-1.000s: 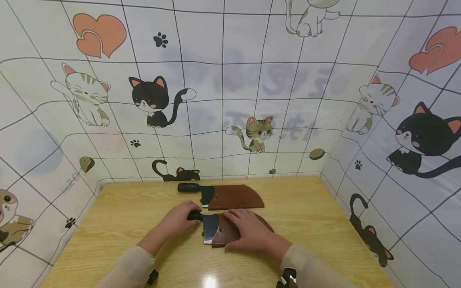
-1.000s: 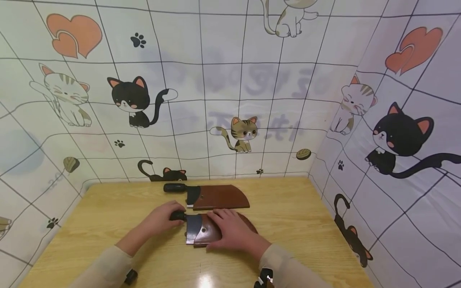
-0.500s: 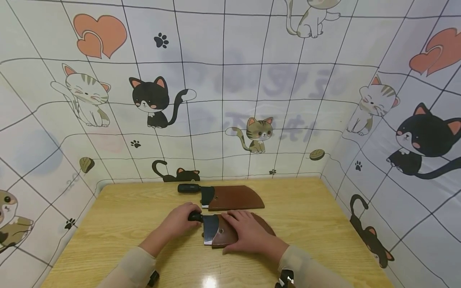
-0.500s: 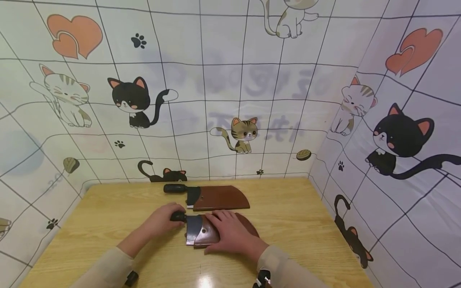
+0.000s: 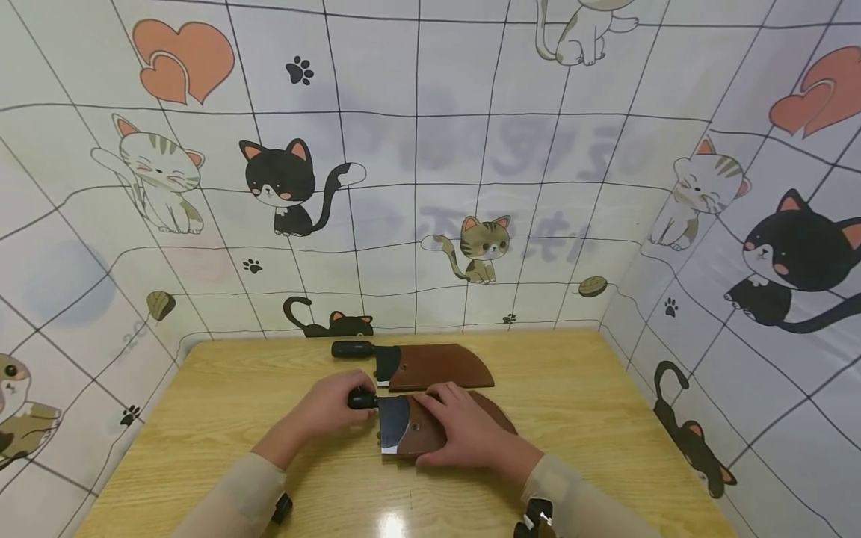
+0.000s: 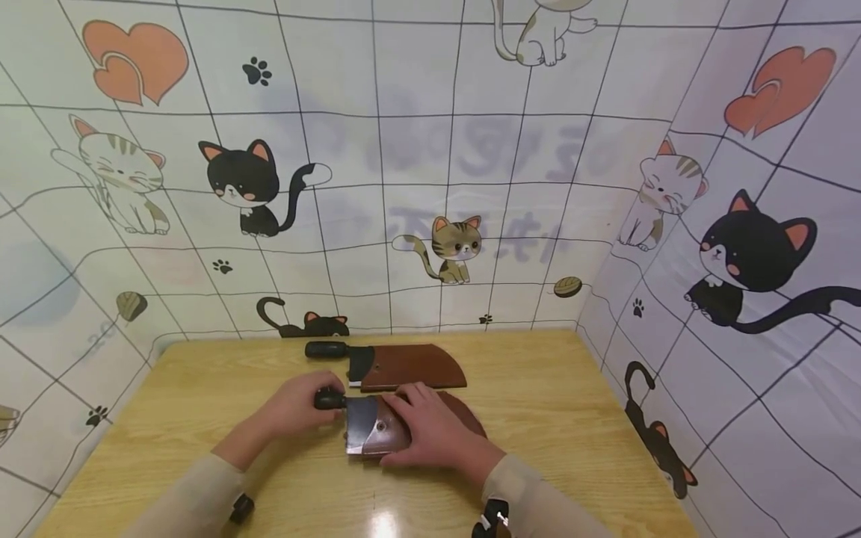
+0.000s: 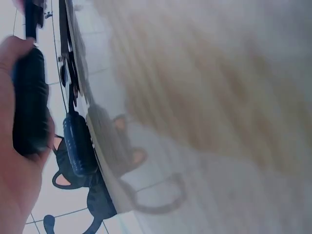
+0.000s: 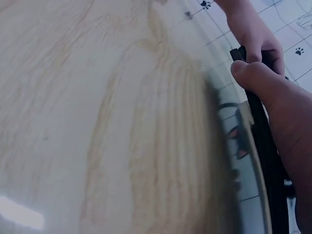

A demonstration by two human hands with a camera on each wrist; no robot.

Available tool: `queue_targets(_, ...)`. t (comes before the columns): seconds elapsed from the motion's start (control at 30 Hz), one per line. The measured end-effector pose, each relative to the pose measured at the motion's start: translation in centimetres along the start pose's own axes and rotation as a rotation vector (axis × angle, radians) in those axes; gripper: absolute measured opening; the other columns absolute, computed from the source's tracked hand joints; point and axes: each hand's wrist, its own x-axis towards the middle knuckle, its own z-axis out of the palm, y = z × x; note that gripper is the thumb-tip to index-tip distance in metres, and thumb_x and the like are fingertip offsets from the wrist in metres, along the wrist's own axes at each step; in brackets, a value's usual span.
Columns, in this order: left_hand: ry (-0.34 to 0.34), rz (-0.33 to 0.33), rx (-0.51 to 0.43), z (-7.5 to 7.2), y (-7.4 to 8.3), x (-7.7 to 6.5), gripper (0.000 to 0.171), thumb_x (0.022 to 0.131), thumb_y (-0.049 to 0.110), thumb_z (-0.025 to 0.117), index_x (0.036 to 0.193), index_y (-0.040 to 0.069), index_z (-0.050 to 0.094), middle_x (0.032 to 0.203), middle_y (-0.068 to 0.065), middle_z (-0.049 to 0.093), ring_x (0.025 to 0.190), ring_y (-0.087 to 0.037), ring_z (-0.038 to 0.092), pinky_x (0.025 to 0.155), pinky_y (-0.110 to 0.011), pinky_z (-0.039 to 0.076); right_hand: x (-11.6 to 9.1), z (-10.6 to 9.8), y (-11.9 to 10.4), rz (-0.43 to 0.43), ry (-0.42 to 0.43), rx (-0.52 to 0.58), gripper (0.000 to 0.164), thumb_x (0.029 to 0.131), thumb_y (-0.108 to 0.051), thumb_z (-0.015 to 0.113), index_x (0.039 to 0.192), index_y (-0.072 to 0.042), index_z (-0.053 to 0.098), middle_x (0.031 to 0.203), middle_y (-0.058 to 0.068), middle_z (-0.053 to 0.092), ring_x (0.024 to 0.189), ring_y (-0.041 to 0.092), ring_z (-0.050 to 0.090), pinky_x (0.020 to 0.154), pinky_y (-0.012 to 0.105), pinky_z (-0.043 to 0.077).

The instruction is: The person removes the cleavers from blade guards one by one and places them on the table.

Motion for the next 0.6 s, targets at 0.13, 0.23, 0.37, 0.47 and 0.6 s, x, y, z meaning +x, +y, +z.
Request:
queue_targets(0.13, 0.034, 0.068, -0.03, -0.7, -0.2, 0.1, 0.031, 0.085, 0.027, 0.092, 0.106, 0.036, 0.071, 0.102, 0.021, 0.065, 0.092, -0.007, 0.064, 0.084, -0.038, 0.057, 0.0, -1.0, -0.4, -0.026, 0.007, -0.008, 0.113, 0.084, -0.084, 0.077, 0.173, -0.025, 0.04, 0.154, -0.002, 0.048, 0.142, 0.018, 0.045, 0.117, 0.048, 0.045)
queue_targets(0.23, 0.053, 0.09, -0.086, -1.1, -0.2, 0.1, 0.032, 0.084, 0.025, 0.092, 0.105, 0.036, 0.071, 0.101, 0.021, 0.067, 0.09, -0.007, 0.065, 0.082, -0.036, 0.057, 0.0, -1.5, -0.6, -0.038, 0.015, -0.029, 0.114, 0.084, -0.083, 0.078, 0.173, -0.024, 0.039, 0.155, -0.001, 0.047, 0.144, 0.018, 0.044, 0.118, 0.048, 0.045)
queue_targets(0.37, 0.068, 0.094, -0.14, -1.2, -0.2, -0.1, 0.032, 0.084, 0.021, 0.092, 0.104, 0.036, 0.072, 0.101, 0.02, 0.068, 0.089, -0.007, 0.065, 0.081, -0.034, 0.057, 0.0, -1.7, -0.9, -0.05, 0.015, -0.063, 0.12, 0.082, -0.084, 0.079, 0.175, -0.023, 0.035, 0.16, 0.001, 0.046, 0.148, 0.02, 0.042, 0.123, 0.049, 0.04)
queue_targets(0.47, 0.074, 0.098, -0.148, -1.2, -0.2, -0.2, 0.033, 0.084, 0.022, 0.093, 0.105, 0.036, 0.072, 0.102, 0.021, 0.068, 0.089, -0.007, 0.065, 0.08, -0.033, 0.057, 0.0, -1.6, -1.1, -0.058, 0.009, -0.082, 0.125, 0.08, -0.085, 0.081, 0.176, -0.021, 0.032, 0.163, 0.003, 0.044, 0.151, 0.023, 0.041, 0.128, 0.051, 0.034)
queue_targets(0.6, 0.086, 0.112, -0.141, -1.2, -0.1, -0.2, 0.032, 0.085, 0.025, 0.093, 0.106, 0.037, 0.072, 0.103, 0.021, 0.068, 0.091, -0.006, 0.066, 0.082, -0.034, 0.058, -0.1, -1.6, -1.3, -0.053, 0.011, -0.102, 0.125, 0.08, -0.082, 0.082, 0.176, -0.02, 0.032, 0.16, 0.003, 0.045, 0.148, 0.023, 0.042, 0.129, 0.052, 0.031)
